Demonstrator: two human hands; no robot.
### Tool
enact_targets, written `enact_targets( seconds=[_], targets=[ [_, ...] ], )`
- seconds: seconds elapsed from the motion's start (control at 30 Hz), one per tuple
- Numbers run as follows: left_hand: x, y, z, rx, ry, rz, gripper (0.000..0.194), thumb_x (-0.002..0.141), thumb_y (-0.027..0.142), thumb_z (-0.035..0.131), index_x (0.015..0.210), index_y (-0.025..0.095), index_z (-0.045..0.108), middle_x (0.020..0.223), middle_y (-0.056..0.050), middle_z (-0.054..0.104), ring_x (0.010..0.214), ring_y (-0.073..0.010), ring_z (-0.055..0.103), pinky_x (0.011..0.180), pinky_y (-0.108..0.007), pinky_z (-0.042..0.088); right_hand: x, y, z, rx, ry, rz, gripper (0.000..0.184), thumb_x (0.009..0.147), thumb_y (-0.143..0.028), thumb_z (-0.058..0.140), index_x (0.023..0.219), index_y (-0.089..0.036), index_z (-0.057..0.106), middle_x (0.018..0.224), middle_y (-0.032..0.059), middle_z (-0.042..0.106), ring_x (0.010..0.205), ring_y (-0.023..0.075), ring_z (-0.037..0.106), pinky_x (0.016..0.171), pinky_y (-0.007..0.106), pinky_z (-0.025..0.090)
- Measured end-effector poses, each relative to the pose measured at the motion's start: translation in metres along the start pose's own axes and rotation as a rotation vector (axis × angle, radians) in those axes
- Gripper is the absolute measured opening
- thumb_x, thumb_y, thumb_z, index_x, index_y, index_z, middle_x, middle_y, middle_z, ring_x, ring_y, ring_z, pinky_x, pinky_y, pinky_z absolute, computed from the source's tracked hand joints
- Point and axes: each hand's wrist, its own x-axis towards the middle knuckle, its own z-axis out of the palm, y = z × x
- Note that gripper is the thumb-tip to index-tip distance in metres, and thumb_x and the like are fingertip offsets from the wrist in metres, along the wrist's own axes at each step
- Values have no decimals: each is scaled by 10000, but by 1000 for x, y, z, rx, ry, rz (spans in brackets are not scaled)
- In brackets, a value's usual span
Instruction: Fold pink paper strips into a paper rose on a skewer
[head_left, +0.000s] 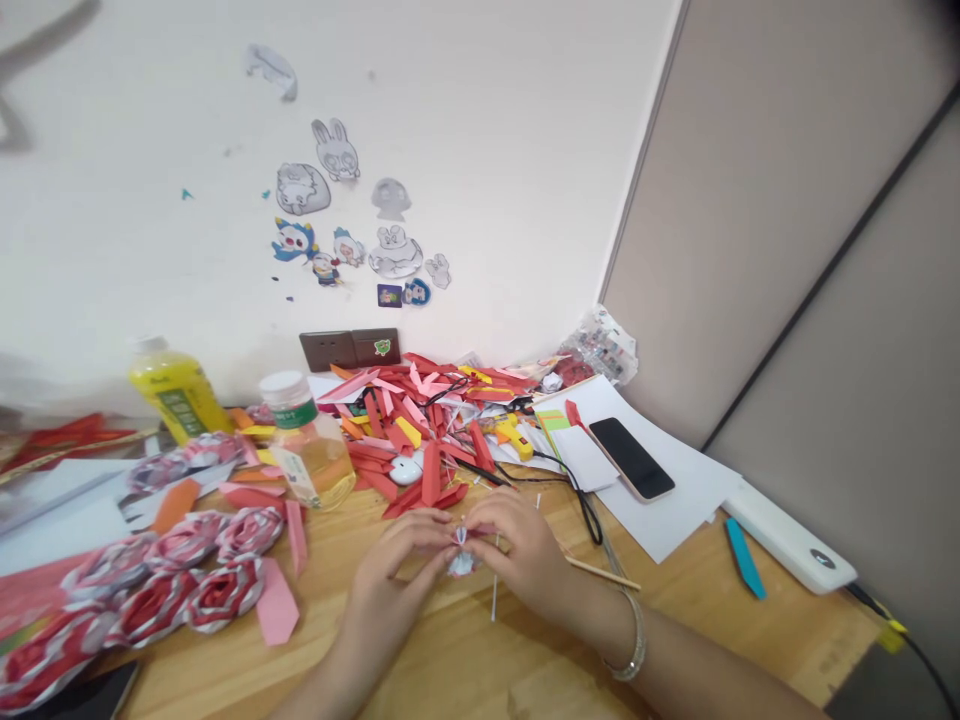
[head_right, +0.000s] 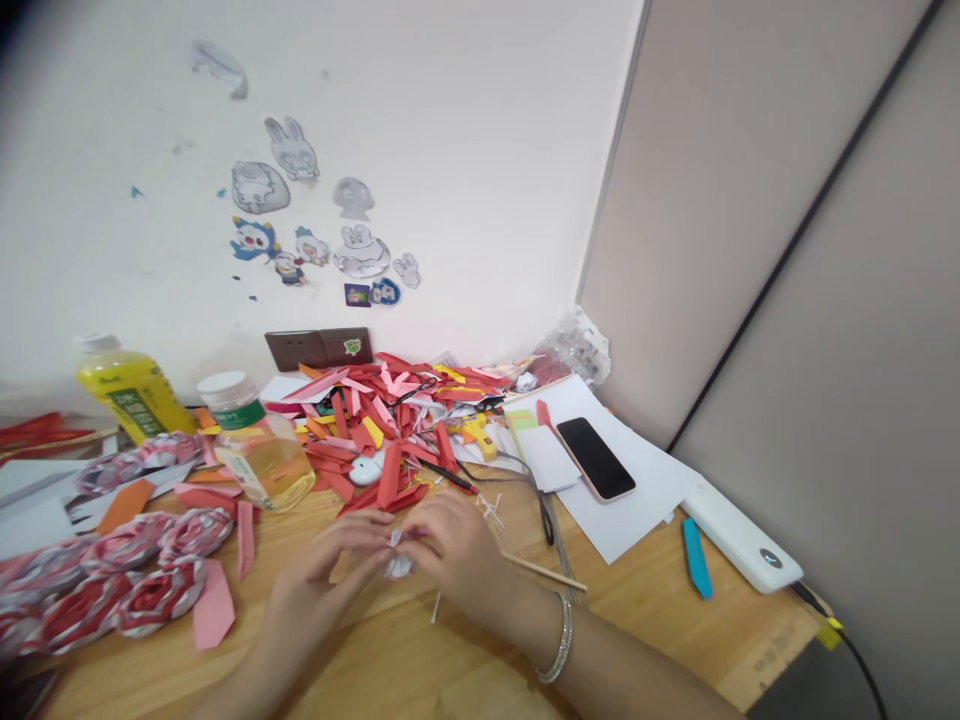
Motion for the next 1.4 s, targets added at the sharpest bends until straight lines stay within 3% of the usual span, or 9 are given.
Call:
enact_targets(
  seconds=[0.13,0.37,0.47,0.6,0.7,0.83,1.0,1.1,1.4],
  targets=[
    [-3,2,1,16,25,17,77,679,221,679,747,247,705,786,-41,703,791,-212,628,775,-321,494,-2,3,1,-22,14,-76,80,858,-267,542,870,-208,594,831,35,651,808,169,566,766,311,422],
    [-4,-2,2,-16,2,-65,60,697,206,649,719,232,698,770,-38,699,756,-197,631,732,-281,491,-2,3,2,21,5,17,67,817,-270,598,832,-206,610,803,27,650,796,168,572,759,305,431],
    [0,-4,0,-79,-68,-161,87,724,237,617,733,218,701,770,-41,698,744,-190,627,713,-270,491,0,1,0,99,-38,149,40,781,-238,625,805,-206,632,805,22,652,805,165,579,748,287,436],
    [6,-8,-3,-223,-197,-329,137,717,282,620,764,188,708,762,-51,705,726,-191,633,678,-265,497,1,5,2,390,-139,424,65,741,-223,640,797,-193,649,776,5,656,755,148,605,702,254,465],
    [7,-12,-4,-339,-204,-429,188,691,300,641,816,177,709,813,-63,718,744,-197,642,693,-282,506,0,12,6,546,-142,573,118,731,-263,641,803,-171,655,762,9,666,718,152,618,688,269,483],
    [7,-13,-3,-367,-218,-461,211,657,297,673,826,177,712,845,-71,729,777,-208,652,720,-296,514,0,16,8,548,-119,660,186,704,-305,671,808,-150,666,766,29,679,696,161,625,652,268,487],
    [7,-7,0,-259,-167,-388,177,662,267,672,817,199,725,860,-71,730,801,-213,656,744,-296,519,3,9,4,408,-114,572,159,741,-304,648,809,-166,687,793,34,681,734,167,622,667,263,477],
    [6,-2,1,-186,-136,-317,161,680,272,659,815,219,729,861,-68,727,801,-214,652,724,-291,524,3,4,1,275,-48,496,111,741,-285,656,770,-181,684,756,21,669,728,159,607,671,257,462],
    [-1,1,0,9,-21,-60,119,702,228,653,786,267,729,804,-43,720,764,-206,646,729,-292,510,2,-4,-2,22,58,166,66,784,-269,633,760,-208,631,733,17,646,732,163,566,674,284,424]
  ],
)
